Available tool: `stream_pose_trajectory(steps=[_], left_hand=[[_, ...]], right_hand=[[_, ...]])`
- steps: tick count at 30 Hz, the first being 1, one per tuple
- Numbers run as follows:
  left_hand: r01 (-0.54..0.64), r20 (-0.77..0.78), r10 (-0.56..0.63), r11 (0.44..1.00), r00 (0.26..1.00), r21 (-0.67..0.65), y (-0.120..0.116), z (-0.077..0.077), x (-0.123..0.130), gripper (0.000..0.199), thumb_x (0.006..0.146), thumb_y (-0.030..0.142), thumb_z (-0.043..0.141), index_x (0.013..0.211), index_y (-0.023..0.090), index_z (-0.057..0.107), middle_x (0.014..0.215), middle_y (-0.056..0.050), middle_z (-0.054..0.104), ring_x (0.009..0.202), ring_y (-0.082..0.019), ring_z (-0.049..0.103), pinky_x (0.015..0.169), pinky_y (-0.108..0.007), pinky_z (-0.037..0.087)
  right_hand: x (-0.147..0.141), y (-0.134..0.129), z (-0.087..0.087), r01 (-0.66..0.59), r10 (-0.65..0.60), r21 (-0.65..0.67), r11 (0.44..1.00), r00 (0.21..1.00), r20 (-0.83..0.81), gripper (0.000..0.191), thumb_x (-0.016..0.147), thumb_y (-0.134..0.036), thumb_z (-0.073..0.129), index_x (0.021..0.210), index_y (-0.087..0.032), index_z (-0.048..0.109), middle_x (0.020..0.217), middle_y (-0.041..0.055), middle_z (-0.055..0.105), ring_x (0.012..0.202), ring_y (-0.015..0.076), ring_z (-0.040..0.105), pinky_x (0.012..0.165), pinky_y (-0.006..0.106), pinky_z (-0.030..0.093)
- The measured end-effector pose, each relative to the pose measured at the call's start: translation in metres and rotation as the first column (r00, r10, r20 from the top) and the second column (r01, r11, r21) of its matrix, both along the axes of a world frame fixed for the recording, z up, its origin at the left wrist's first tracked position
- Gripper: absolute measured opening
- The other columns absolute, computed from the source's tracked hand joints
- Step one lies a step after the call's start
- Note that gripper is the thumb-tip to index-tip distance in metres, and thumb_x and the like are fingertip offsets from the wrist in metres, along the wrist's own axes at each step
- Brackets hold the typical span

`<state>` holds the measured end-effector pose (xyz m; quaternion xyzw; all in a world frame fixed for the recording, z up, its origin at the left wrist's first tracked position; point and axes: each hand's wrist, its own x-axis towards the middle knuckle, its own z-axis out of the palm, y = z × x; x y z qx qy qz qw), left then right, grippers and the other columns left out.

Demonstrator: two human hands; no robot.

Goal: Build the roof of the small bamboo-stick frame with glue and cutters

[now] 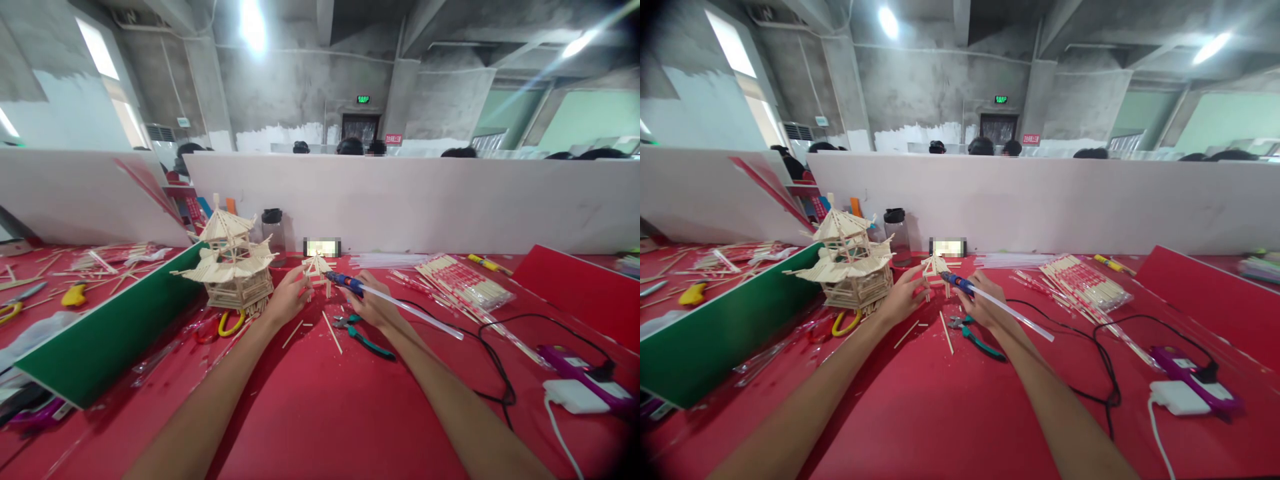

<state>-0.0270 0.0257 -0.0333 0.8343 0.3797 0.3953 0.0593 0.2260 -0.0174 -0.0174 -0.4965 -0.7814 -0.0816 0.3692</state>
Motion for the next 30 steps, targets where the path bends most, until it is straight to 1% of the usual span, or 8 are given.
stream_pose_trajectory(steps=[4,11,15,19,22,25,30], left_hand=[[0.005,0.012,-0.005,1.0,1.0,-0.024,-0.0019,0.0023,0.0005,0.009,0.089,0.027,0.059,0.09,0.024,0.068,0.141,-0.009,0.055,0.14,-0.029,0.043,0.115,-0.051,0.038],[-0.011,-0.001,0.011,0.999,1.0,-0.035,-0.0025,0.003,0.0009,0.01,0.089,0.027,0.058,0.089,0.024,0.068,0.144,-0.008,0.053,0.14,-0.028,0.043,0.115,-0.05,0.038],[-0.02,0.003,0.02,0.999,1.0,-0.033,-0.0014,0.0022,0.0013,0.008,0.088,0.028,0.06,0.09,0.025,0.068,0.146,-0.007,0.051,0.139,-0.028,0.043,0.116,-0.049,0.038],[-0.009,0.008,0.01,0.999,1.0,-0.052,-0.0018,0.003,0.0013,0.009,0.088,0.028,0.06,0.092,0.025,0.068,0.142,-0.008,0.054,0.141,-0.028,0.041,0.116,-0.05,0.036],[-0.003,0.001,0.003,1.0,1.0,-0.031,-0.0022,0.0033,0.0009,0.01,0.09,0.029,0.059,0.091,0.024,0.068,0.145,-0.009,0.051,0.14,-0.028,0.042,0.116,-0.049,0.037],[-0.013,-0.022,0.013,1.0,1.0,-0.018,-0.002,0.0026,0.0003,0.01,0.09,0.029,0.058,0.092,0.024,0.067,0.147,-0.008,0.05,0.14,-0.027,0.043,0.116,-0.047,0.038],[-0.009,-0.01,0.009,1.0,1.0,-0.024,-0.0022,0.0026,0.0001,0.011,0.09,0.029,0.058,0.093,0.024,0.068,0.146,-0.008,0.051,0.14,-0.027,0.043,0.116,-0.049,0.037]], right_hand=[[-0.0036,-0.001,0.0001,0.023,-0.024,-0.011,1.0,0.999,-0.023,0.03,0.097,-0.047,0.051,0.087,-0.02,0.06,0.088,0.0064,0.062,0.074,0.0181,0.06,0.059,0.026,0.039],[0.0006,0.0011,-0.0014,0.009,-0.008,0.01,1.0,0.996,-0.089,0.03,0.097,-0.047,0.051,0.09,-0.02,0.062,0.088,0.0068,0.063,0.075,0.0194,0.061,0.063,0.027,0.042],[0.0008,0.0015,-0.0017,-0.003,0.004,0.004,1.0,0.997,-0.079,0.03,0.097,-0.048,0.051,0.089,-0.021,0.062,0.088,0.0066,0.063,0.076,0.0196,0.062,0.062,0.027,0.043],[-0.0033,-0.0001,-0.0007,-0.008,0.006,-0.028,1.0,0.997,-0.08,0.03,0.097,-0.048,0.052,0.089,-0.021,0.061,0.089,0.0056,0.063,0.075,0.0189,0.062,0.061,0.027,0.042],[-0.0041,-0.0007,0.0001,-0.003,0.0,-0.036,0.999,0.998,-0.067,0.03,0.097,-0.047,0.052,0.089,-0.02,0.061,0.089,0.0053,0.063,0.074,0.0183,0.062,0.061,0.027,0.042],[-0.0008,-0.0007,0.0018,-0.011,0.011,-0.028,1.0,1.0,-0.024,0.029,0.097,-0.046,0.051,0.089,-0.02,0.061,0.09,0.006,0.063,0.077,0.0185,0.061,0.063,0.026,0.042],[0.0054,-0.0011,0.0053,-0.006,0.006,-0.003,1.0,0.999,0.042,0.03,0.097,-0.045,0.051,0.085,-0.019,0.06,0.089,0.0074,0.062,0.077,0.0188,0.059,0.063,0.026,0.041]])
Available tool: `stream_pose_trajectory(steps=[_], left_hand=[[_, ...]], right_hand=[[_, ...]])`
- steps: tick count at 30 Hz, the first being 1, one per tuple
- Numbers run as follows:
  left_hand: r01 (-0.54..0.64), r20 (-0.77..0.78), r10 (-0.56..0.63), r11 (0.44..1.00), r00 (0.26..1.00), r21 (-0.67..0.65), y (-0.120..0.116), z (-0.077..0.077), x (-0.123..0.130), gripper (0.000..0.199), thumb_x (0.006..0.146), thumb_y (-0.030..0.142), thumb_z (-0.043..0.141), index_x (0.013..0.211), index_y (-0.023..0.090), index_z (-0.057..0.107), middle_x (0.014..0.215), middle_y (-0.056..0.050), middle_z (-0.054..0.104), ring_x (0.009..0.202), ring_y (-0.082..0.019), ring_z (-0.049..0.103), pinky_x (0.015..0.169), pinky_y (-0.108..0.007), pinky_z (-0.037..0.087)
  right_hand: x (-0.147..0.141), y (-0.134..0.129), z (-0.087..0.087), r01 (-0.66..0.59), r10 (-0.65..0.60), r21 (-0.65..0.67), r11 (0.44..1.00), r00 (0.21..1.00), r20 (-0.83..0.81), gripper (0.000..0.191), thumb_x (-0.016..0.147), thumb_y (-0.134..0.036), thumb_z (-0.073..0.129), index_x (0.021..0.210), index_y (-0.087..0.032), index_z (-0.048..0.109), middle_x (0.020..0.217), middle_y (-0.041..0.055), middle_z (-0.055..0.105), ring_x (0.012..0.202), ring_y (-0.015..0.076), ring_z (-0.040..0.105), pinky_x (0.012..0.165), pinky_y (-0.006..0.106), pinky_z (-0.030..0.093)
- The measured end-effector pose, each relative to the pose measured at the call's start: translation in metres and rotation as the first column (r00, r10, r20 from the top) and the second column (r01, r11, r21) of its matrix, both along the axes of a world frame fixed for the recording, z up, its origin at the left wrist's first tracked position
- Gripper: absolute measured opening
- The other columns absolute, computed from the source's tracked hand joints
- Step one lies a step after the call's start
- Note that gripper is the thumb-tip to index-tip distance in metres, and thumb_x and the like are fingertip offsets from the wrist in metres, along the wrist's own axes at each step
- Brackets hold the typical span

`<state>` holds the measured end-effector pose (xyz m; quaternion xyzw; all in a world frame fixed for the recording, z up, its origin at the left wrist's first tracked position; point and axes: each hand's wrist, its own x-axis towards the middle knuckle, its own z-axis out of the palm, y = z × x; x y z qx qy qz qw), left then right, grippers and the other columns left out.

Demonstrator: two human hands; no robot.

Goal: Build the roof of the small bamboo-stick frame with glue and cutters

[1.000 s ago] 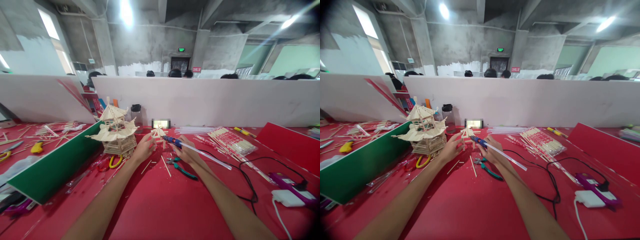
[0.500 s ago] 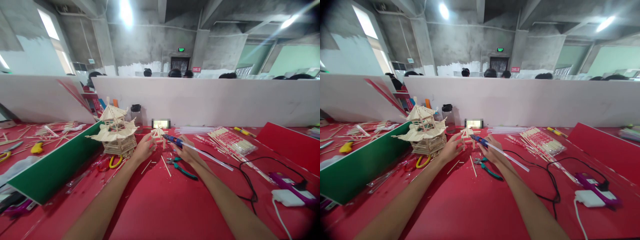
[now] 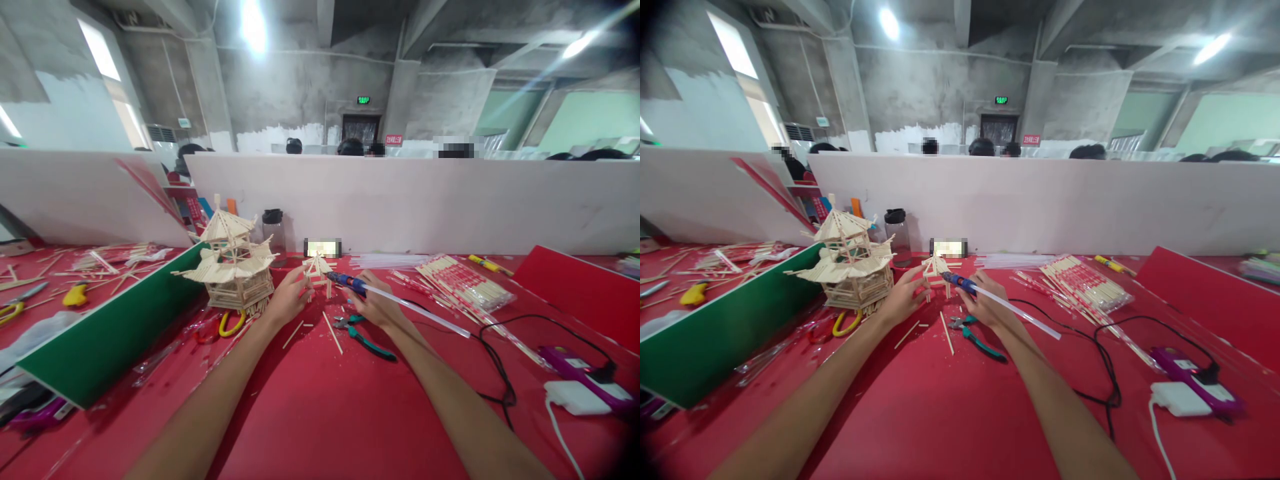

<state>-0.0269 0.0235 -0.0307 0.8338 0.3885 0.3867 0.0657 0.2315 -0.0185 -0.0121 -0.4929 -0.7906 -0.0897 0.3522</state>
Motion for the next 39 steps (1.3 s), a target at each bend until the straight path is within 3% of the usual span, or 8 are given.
stream_pose_trajectory(steps=[5,12,24,31,35,39], left_hand=[[0.001,0.019,-0.001,0.999,1.0,-0.037,-0.001,0.002,0.001,0.01,0.089,0.028,0.06,0.093,0.025,0.069,0.139,-0.009,0.057,0.14,-0.028,0.042,0.117,-0.051,0.036],[-0.014,-0.024,0.014,1.0,1.0,-0.002,0.0,0.001,0.001,0.01,0.09,0.029,0.058,0.09,0.024,0.067,0.15,-0.007,0.046,0.14,-0.028,0.043,0.116,-0.048,0.037],[-0.014,-0.012,0.014,1.0,1.0,-0.009,0.002,-0.001,0.0,0.009,0.089,0.028,0.059,0.09,0.026,0.067,0.14,-0.008,0.056,0.141,-0.027,0.041,0.117,-0.05,0.038],[0.001,0.02,0.0,1.0,1.0,-0.014,0.002,-0.002,0.001,0.009,0.089,0.029,0.059,0.085,0.025,0.067,0.141,-0.008,0.056,0.141,-0.029,0.041,0.115,-0.051,0.038],[-0.009,0.009,0.009,1.0,1.0,0.002,0.001,-0.002,0.001,0.011,0.089,0.029,0.058,0.087,0.024,0.067,0.144,-0.008,0.053,0.14,-0.027,0.042,0.115,-0.05,0.038],[-0.009,-0.019,0.009,1.0,1.0,0.005,0.001,-0.001,0.001,0.014,0.09,0.028,0.055,0.089,0.024,0.068,0.142,-0.008,0.054,0.14,-0.028,0.042,0.115,-0.051,0.038]], right_hand=[[0.0,0.001,0.0,-0.011,0.011,-0.002,1.0,1.0,-0.007,0.031,0.097,-0.046,0.05,0.085,-0.019,0.06,0.089,0.007,0.062,0.077,0.0189,0.058,0.064,0.026,0.041],[-0.003,0.002,-0.002,-0.029,0.026,-0.03,0.999,0.994,-0.105,0.034,0.098,-0.051,0.049,0.091,-0.02,0.061,0.091,0.0064,0.062,0.078,0.018,0.06,0.062,0.024,0.04],[0.001,0.004,-0.001,-0.063,0.055,-0.067,0.996,0.991,-0.122,0.031,0.096,-0.049,0.052,0.09,-0.02,0.061,0.089,0.0057,0.065,0.079,0.0196,0.062,0.068,0.027,0.044],[0.018,0.01,0.005,-0.089,0.033,-0.246,0.965,0.975,-0.22,0.039,0.093,-0.055,0.051,0.101,-0.021,0.068,0.081,0.0052,0.069,0.077,0.0236,0.065,0.069,0.03,0.046],[0.027,0.007,0.014,-0.251,0.108,-0.394,0.884,0.931,-0.349,0.039,0.09,-0.055,0.054,0.097,-0.02,0.07,0.074,0.0027,0.068,0.071,0.0211,0.063,0.067,0.029,0.046],[0.034,0.006,0.011,-0.454,0.038,-0.562,0.692,0.8,-0.599,0.038,0.083,-0.055,0.062,0.09,-0.018,0.06,0.053,-0.0047,0.053,0.046,0.0137,0.048,0.048,0.025,0.038]])
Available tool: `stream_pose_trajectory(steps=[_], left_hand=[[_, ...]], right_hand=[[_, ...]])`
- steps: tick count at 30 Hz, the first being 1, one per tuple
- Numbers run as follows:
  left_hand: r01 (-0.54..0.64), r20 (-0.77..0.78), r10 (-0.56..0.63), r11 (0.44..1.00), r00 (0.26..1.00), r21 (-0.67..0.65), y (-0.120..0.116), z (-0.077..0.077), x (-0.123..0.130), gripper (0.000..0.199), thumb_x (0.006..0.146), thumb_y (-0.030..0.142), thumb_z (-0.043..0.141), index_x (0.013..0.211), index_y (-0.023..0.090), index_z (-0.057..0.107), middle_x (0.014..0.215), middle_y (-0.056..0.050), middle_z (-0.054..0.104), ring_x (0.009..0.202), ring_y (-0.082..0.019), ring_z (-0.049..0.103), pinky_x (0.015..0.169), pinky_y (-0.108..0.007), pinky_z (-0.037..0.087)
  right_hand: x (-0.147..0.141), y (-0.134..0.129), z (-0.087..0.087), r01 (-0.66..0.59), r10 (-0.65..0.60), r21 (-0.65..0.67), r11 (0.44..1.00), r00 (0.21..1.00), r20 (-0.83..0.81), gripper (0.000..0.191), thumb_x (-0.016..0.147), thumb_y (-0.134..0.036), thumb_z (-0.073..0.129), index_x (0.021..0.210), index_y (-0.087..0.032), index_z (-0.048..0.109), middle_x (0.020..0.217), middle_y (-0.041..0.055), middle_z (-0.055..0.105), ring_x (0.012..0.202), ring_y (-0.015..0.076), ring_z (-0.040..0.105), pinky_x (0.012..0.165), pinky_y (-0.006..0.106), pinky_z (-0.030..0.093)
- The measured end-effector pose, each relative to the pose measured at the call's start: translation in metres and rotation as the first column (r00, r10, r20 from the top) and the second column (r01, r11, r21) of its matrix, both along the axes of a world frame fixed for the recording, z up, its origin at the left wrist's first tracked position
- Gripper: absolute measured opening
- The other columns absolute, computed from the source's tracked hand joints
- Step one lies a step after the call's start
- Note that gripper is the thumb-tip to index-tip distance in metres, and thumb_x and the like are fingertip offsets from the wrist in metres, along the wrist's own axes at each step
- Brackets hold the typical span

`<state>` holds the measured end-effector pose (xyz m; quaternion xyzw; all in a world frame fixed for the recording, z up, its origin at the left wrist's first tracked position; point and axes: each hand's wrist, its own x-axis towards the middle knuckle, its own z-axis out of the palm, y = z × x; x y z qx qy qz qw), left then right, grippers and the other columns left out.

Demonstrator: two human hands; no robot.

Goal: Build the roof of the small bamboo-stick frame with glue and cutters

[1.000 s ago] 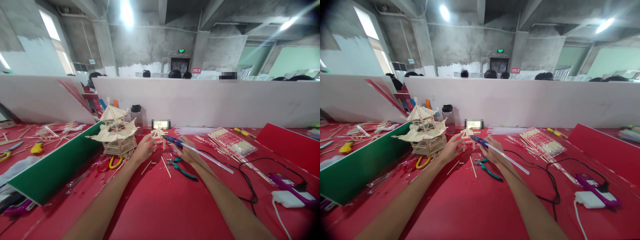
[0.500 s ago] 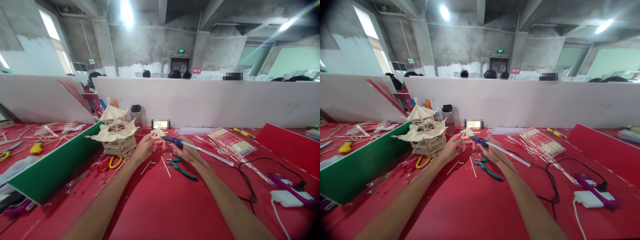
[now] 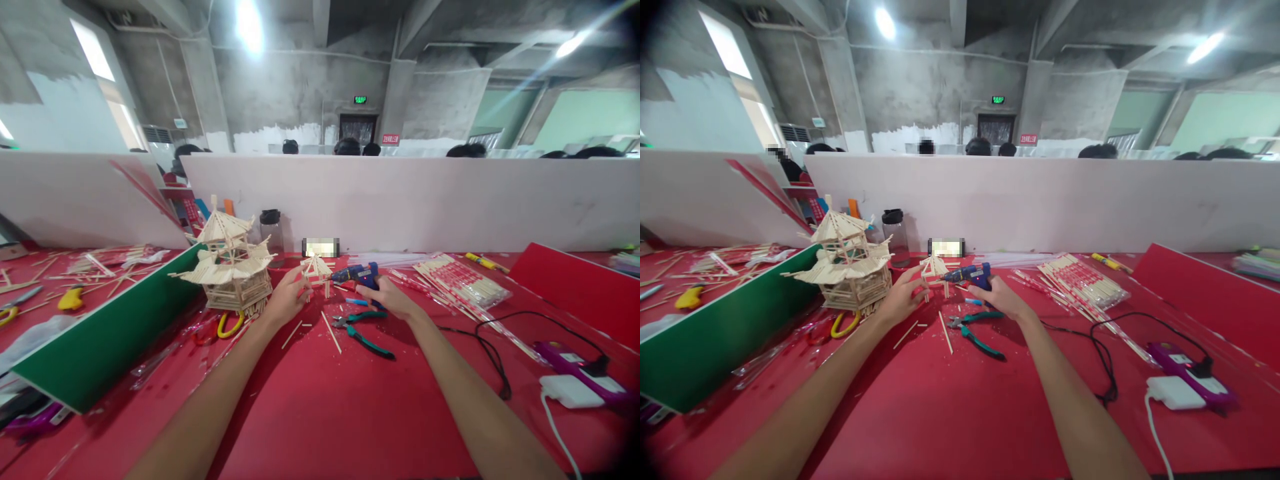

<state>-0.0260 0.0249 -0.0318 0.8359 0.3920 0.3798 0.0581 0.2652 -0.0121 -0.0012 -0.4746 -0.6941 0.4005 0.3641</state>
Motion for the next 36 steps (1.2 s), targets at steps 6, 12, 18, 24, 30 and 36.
stream_pose_trajectory(steps=[6,12,18,24,30,36], left_hand=[[-0.001,0.046,0.003,0.999,0.999,-0.042,0.0,0.002,0.001,0.013,0.089,0.029,0.058,0.09,0.025,0.07,0.135,-0.009,0.06,0.139,-0.029,0.043,0.116,-0.053,0.036],[0.006,0.025,-0.006,1.0,1.0,-0.007,0.0,0.002,0.0,0.013,0.09,0.028,0.056,0.088,0.024,0.069,0.142,-0.009,0.055,0.14,-0.03,0.042,0.116,-0.052,0.036],[0.02,0.027,-0.02,1.0,0.999,-0.008,0.001,0.002,0.0,0.013,0.09,0.028,0.056,0.087,0.024,0.068,0.147,-0.009,0.049,0.138,-0.032,0.044,0.115,-0.051,0.037],[0.023,-0.011,-0.023,1.0,1.0,-0.002,0.001,0.005,-0.002,0.014,0.091,0.028,0.054,0.087,0.023,0.067,0.145,-0.01,0.052,0.14,-0.03,0.042,0.115,-0.05,0.036],[0.037,0.0,-0.037,0.999,0.999,0.01,0.001,0.006,-0.005,0.015,0.092,0.029,0.054,0.09,0.023,0.067,0.136,-0.011,0.059,0.137,-0.029,0.046,0.114,-0.048,0.038],[0.058,0.037,-0.058,0.998,0.998,0.006,0.002,0.006,-0.006,0.013,0.091,0.027,0.056,0.087,0.024,0.068,0.132,-0.01,0.062,0.136,-0.028,0.047,0.113,-0.048,0.039]], right_hand=[[0.014,0.011,-0.008,0.167,-0.166,0.013,0.986,0.986,-0.025,0.026,0.078,-0.038,0.066,0.073,-0.022,0.047,0.052,-0.005,0.053,0.046,0.0129,0.05,0.046,0.023,0.036],[0.018,0.01,-0.001,-0.026,0.023,0.009,1.0,0.971,0.237,0.015,0.074,-0.029,0.069,0.076,-0.02,0.057,0.054,-0.0047,0.058,0.046,0.0141,0.054,0.043,0.022,0.036],[0.005,0.018,-0.012,0.124,-0.121,0.001,0.992,0.968,0.22,0.007,0.078,-0.022,0.065,0.078,-0.019,0.059,0.053,-0.004,0.059,0.043,0.0139,0.055,0.043,0.022,0.038],[-0.012,0.017,-0.02,0.089,-0.091,-0.154,0.984,0.996,-0.004,0.012,0.079,-0.024,0.066,0.084,-0.019,0.056,0.055,-0.0059,0.056,0.042,0.0112,0.052,0.043,0.021,0.04],[-0.011,0.015,-0.014,0.094,-0.108,-0.183,0.979,0.992,-0.068,0.011,0.081,-0.019,0.063,0.084,-0.019,0.052,0.057,-0.0073,0.053,0.041,0.0085,0.051,0.042,0.02,0.042],[-0.006,0.015,-0.011,0.095,-0.107,-0.194,0.976,0.993,-0.051,0.012,0.082,-0.02,0.064,0.083,-0.018,0.053,0.057,-0.0073,0.053,0.042,0.0083,0.053,0.042,0.018,0.044]])
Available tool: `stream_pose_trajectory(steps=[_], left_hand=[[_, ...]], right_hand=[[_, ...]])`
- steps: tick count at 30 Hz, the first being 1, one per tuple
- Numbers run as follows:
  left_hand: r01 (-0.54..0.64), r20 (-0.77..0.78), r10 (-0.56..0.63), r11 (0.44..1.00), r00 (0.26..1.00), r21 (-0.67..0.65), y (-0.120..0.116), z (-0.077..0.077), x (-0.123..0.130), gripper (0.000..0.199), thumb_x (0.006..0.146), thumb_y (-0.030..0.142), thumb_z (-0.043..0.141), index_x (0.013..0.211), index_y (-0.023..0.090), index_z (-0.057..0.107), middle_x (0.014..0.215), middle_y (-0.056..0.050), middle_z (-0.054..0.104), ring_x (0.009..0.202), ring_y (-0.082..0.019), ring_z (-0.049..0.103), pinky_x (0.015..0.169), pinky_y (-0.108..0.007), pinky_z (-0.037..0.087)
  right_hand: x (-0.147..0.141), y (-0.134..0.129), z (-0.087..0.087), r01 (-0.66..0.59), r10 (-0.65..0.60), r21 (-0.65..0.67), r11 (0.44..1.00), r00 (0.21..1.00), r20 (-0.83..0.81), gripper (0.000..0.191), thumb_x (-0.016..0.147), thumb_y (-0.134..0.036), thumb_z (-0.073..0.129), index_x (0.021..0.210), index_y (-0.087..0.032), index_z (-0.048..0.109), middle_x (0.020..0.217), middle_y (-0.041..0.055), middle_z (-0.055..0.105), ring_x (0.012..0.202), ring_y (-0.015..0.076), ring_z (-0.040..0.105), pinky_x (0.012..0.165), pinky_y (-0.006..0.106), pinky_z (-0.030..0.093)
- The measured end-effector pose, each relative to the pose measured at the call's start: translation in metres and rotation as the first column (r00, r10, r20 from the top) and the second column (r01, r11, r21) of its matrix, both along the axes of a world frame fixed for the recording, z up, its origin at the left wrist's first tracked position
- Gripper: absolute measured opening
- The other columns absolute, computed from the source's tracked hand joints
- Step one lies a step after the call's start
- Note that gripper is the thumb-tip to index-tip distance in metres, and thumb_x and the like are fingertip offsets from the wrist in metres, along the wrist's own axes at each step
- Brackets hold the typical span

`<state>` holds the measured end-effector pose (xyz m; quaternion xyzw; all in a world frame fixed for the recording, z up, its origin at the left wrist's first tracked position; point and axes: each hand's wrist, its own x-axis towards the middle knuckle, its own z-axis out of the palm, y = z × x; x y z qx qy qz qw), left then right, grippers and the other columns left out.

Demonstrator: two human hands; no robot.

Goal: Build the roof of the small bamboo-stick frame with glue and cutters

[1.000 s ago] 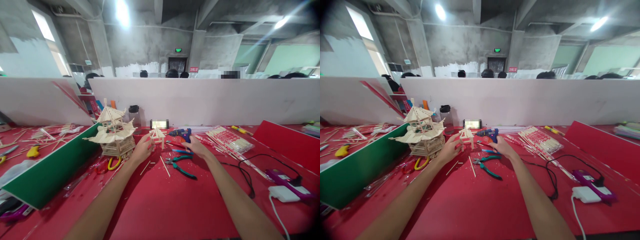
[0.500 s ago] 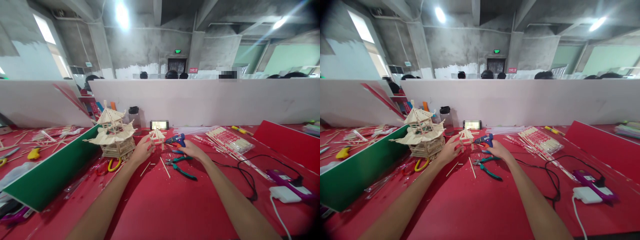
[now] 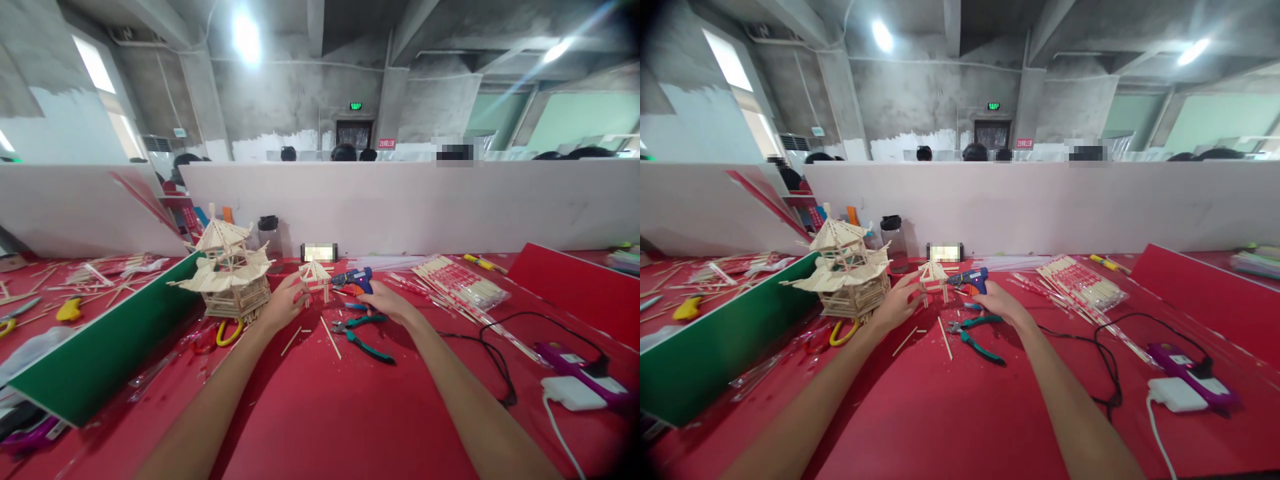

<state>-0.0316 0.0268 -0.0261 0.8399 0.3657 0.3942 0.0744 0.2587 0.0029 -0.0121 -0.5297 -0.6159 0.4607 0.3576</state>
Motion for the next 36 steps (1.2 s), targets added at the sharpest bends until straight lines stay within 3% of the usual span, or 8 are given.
stream_pose_trajectory(steps=[4,7,13,19,36], left_hand=[[0.007,-0.019,-0.006,1.0,1.0,0.017,0.001,0.0,0.0,0.014,0.091,0.026,0.056,0.084,0.024,0.068,0.136,-0.009,0.06,0.137,-0.03,0.047,0.112,-0.05,0.04],[-0.01,-0.052,0.012,1.0,0.999,0.028,0.001,0.0,-0.001,0.014,0.092,0.026,0.055,0.085,0.024,0.068,0.141,-0.009,0.056,0.137,-0.03,0.046,0.112,-0.05,0.041],[-0.041,-0.059,0.042,0.999,0.997,0.026,0.001,-0.001,-0.001,0.012,0.091,0.025,0.056,0.087,0.024,0.068,0.135,-0.009,0.06,0.136,-0.029,0.047,0.113,-0.049,0.041],[-0.037,-0.07,0.041,0.998,0.997,0.052,0.004,-0.004,-0.002,0.014,0.092,0.025,0.055,0.087,0.024,0.068,0.129,-0.012,0.062,0.137,-0.029,0.047,0.112,-0.051,0.042],[-0.068,-0.113,0.071,0.997,0.991,0.035,0.001,-0.002,-0.003,0.016,0.093,0.026,0.053,0.088,0.022,0.068,0.144,-0.01,0.052,0.138,-0.026,0.045,0.114,-0.042,0.04]], right_hand=[[-0.003,-0.002,-0.005,-0.065,0.05,-0.181,0.981,0.995,-0.089,0.015,0.082,-0.023,0.066,0.085,-0.018,0.052,0.062,-0.0037,0.06,0.049,0.0107,0.058,0.049,0.023,0.054],[-0.001,-0.002,-0.006,-0.074,0.056,-0.24,0.968,0.995,-0.081,0.017,0.085,-0.029,0.065,0.086,-0.018,0.054,0.067,0.0013,0.067,0.049,0.0111,0.059,0.046,0.023,0.054],[-0.001,0.0,-0.006,-0.113,0.13,-0.237,0.965,0.99,0.058,0.026,0.094,-0.036,0.054,0.078,-0.015,0.057,0.054,0.0061,0.067,0.041,0.011,0.058,0.038,0.016,0.045],[-0.004,-0.009,0.008,-0.138,0.187,-0.263,0.955,0.967,0.173,0.031,0.095,-0.037,0.052,0.074,-0.015,0.057,0.05,0.0068,0.067,0.036,0.012,0.056,0.035,0.018,0.041],[-0.015,-0.007,0.0,-0.061,0.137,-0.246,0.967,0.942,0.306,0.034,0.1,-0.043,0.047,0.08,-0.016,0.055,0.049,0.0067,0.066,0.043,0.0187,0.064,0.041,0.023,0.049]])
